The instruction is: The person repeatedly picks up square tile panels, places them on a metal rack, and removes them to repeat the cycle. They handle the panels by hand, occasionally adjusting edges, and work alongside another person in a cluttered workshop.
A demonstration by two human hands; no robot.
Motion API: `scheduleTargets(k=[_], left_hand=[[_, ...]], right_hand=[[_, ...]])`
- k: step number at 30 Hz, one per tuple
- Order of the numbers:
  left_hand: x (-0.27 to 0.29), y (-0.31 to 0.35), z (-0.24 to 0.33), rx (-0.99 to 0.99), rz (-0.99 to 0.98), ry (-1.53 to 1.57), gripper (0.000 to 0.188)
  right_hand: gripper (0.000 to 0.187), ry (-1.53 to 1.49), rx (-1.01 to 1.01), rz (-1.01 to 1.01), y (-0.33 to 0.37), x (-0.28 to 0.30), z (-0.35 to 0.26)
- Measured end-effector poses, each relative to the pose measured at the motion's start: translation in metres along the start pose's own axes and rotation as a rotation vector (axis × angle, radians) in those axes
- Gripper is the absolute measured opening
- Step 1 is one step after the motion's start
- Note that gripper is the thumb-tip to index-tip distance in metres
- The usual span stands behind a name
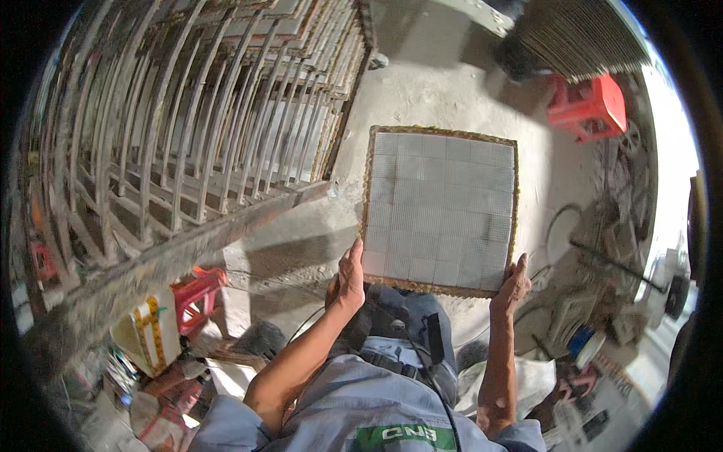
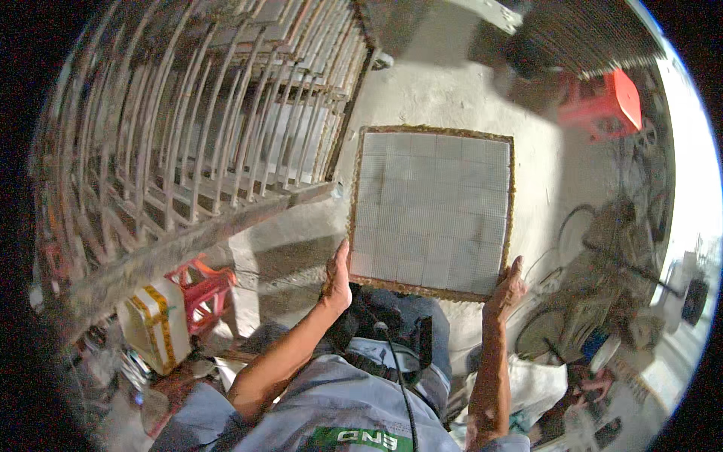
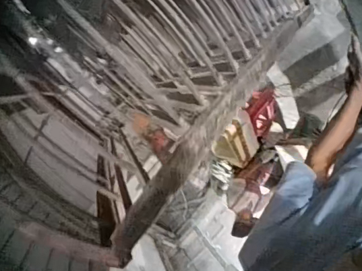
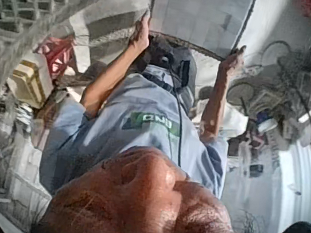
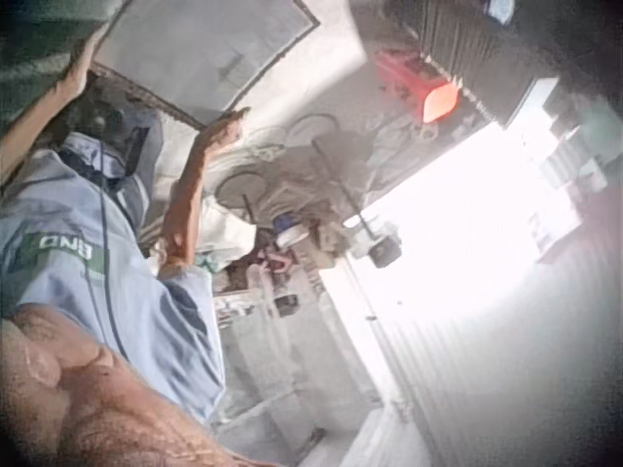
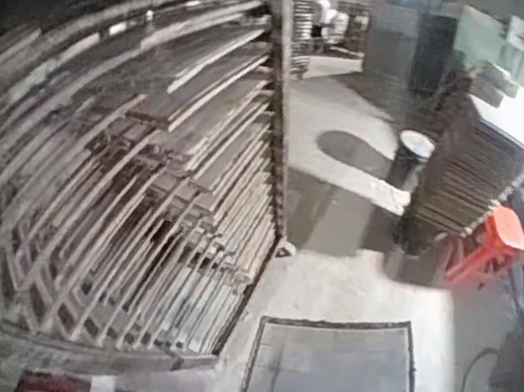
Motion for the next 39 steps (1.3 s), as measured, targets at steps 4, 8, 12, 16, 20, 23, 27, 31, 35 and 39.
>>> scheduleTargets(k=[4,8,12,16,20,23,27,31,35,39], left_hand=[[0.01,-0.033,0.006,0.042,0.197,0.021,0.059],[0.001,-0.081,-0.016,-0.012,0.385,0.114,0.048],[-0.021,-0.109,-0.03,0.031,0.45,0.327,0.049],[-0.041,-0.138,-0.063,0.167,0.611,0.522,0.054],[-0.072,-0.174,-0.113,0.056,0.781,0.773,0.056],[-0.105,-0.187,-0.105,0.015,0.838,0.834,0.063],[-0.126,-0.196,-0.108,-0.143,0.973,0.835,0.063],[-0.141,-0.208,-0.127,-0.093,1.054,1.05,0.051],[-0.142,-0.206,-0.121,-0.048,1.049,1.109,0.048],[-0.147,-0.205,-0.12,-0.076,1.103,1.075,0.048]], right_hand=[[0.051,0.157,0.093,-0.055,-0.031,-0.071,-0.017],[0.054,0.303,0.074,-0.303,-0.076,-0.16,-0.014],[0.057,0.489,0.402,-0.47,-0.117,-0.234,-0.012],[0.059,0.546,0.406,-0.762,-0.158,-0.312,0.011],[0.053,0.549,0.492,-0.905,-0.189,-0.38,0.032],[0.055,0.613,0.373,-0.947,-0.199,-0.421,0.036],[0.054,0.661,0.386,-1.022,-0.209,-0.452,0.052],[0.052,0.686,0.444,-0.984,-0.233,-0.459,0.069],[0.052,0.667,0.45,-0.973,-0.23,-0.462,0.068],[0.054,0.631,0.574,-1.067,-0.245,-0.467,0.072]])
Point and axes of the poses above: each hand's wrist, its own y-axis away from the middle knuckle, its own x-axis out of the back of the hand, z = x × y, the point moved 7 cm from there along -y, towards the middle knuckle, and after that the axes turned 7 degrees about -y, right-handed, at the moved point
